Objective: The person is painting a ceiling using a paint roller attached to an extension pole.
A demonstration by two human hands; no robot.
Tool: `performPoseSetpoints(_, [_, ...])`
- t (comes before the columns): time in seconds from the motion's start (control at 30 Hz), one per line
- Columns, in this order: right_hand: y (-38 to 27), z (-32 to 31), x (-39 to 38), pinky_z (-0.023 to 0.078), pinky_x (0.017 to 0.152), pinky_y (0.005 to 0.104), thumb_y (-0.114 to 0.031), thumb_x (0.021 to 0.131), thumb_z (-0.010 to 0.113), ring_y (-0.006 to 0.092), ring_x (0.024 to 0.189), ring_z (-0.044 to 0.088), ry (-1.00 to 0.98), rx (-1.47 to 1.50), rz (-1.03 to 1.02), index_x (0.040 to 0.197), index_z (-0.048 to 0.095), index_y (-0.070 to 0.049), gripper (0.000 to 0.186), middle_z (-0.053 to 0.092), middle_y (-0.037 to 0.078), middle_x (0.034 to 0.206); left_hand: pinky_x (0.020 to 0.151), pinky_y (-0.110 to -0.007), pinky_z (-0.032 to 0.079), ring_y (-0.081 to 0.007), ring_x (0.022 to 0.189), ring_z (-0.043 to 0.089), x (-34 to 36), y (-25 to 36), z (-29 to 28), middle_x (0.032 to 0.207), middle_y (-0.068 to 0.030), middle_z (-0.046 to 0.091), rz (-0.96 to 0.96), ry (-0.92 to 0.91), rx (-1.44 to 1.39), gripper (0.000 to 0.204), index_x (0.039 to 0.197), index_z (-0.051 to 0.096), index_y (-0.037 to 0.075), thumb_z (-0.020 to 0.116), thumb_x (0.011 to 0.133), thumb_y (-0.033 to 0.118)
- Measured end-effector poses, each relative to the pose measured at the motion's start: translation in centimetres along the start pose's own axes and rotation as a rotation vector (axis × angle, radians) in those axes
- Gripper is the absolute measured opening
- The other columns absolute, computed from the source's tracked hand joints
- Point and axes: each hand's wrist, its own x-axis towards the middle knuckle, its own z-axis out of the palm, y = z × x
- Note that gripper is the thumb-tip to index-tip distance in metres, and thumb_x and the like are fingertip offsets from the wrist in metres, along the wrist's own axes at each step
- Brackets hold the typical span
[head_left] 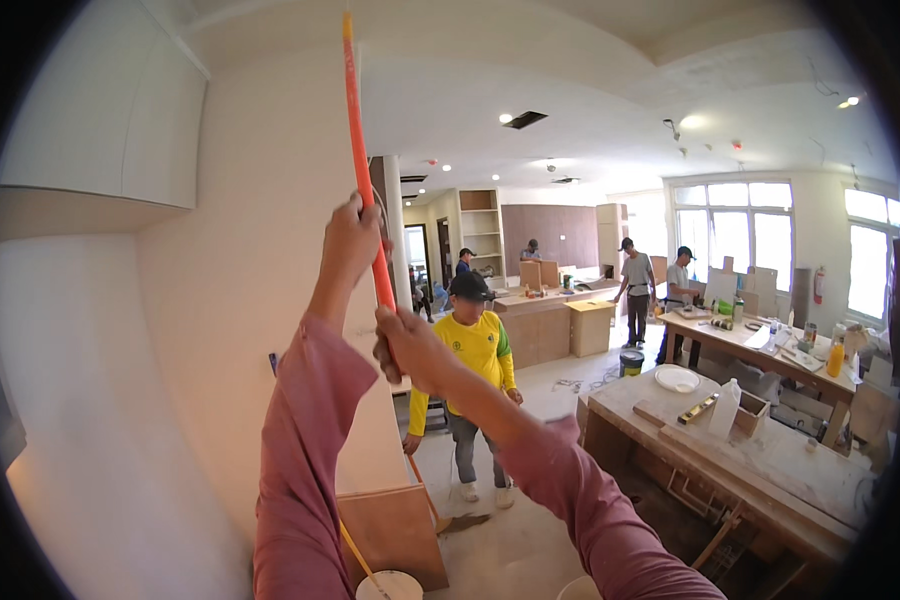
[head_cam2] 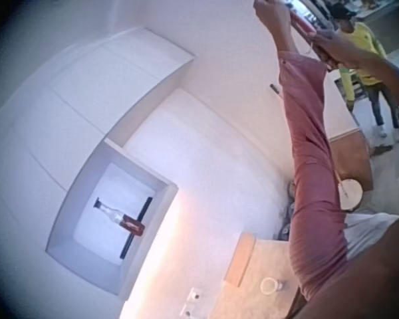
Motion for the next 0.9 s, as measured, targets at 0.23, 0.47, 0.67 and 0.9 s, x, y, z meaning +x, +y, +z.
performPoseSetpoints(0.23, [0.6, 0.6, 0.9, 0.039, 0.037, 0.0282, -0.037, 0.108, 0.044, 0.0143, 0.041, 0.047, -0.036, -0.017, -0.005, 0.095, 0.045, -0.004, 0.035, 0.051, 0.005, 0.065, 0.052, -0.034, 0.059, -0.0196, 0.062, 0.067, 0.3, -1.2, -0.8, 0.091, -0.0069, 0.056, 0.024, 0.001, -0.117, 0.029, 0.128, 0.054, -0.001, 0.045, 0.105, 0.016])
performPoseSetpoints(0.47, [1.4, 1.4, -0.3, 0.040, 0.037, 0.0287, -0.036, 0.108, 0.045, 0.0140, 0.042, 0.048, -0.047, -0.030, 0.030, 0.095, 0.045, -0.004, 0.035, 0.051, 0.006, 0.065, 0.053, -0.034, 0.059, -0.0192, 0.062, 0.066, -1.3, -1.5, -1.7, 0.089, -0.0068, 0.055, -0.030, -0.006, -0.079, 0.023, 0.118, 0.055, -0.001, 0.045, 0.105, 0.015])
performPoseSetpoints(0.67, [0.9, 2.1, 0.7, 0.041, 0.039, 0.0283, -0.036, 0.108, 0.045, 0.0131, 0.043, 0.047, -0.053, -0.026, -0.002, 0.095, 0.045, -0.004, 0.034, 0.051, 0.005, 0.065, 0.051, -0.034, 0.059, -0.0196, 0.063, 0.067, -0.4, -1.2, -2.7, 0.090, -0.0073, 0.055, -0.041, -0.014, -0.075, 0.027, 0.124, 0.054, -0.002, 0.046, 0.105, 0.015])
performPoseSetpoints(0.9, [1.5, 1.7, -0.4, 0.040, 0.038, 0.0291, -0.035, 0.108, 0.045, 0.0131, 0.044, 0.047, -0.008, -0.017, -0.008, 0.095, 0.045, -0.005, 0.033, 0.049, 0.004, 0.064, 0.050, -0.033, 0.059, -0.0185, 0.059, 0.064, -0.5, -1.9, -2.0, 0.089, -0.0073, 0.055, -0.030, -0.041, -0.097, 0.031, 0.133, 0.050, -0.001, 0.046, 0.106, 0.014])
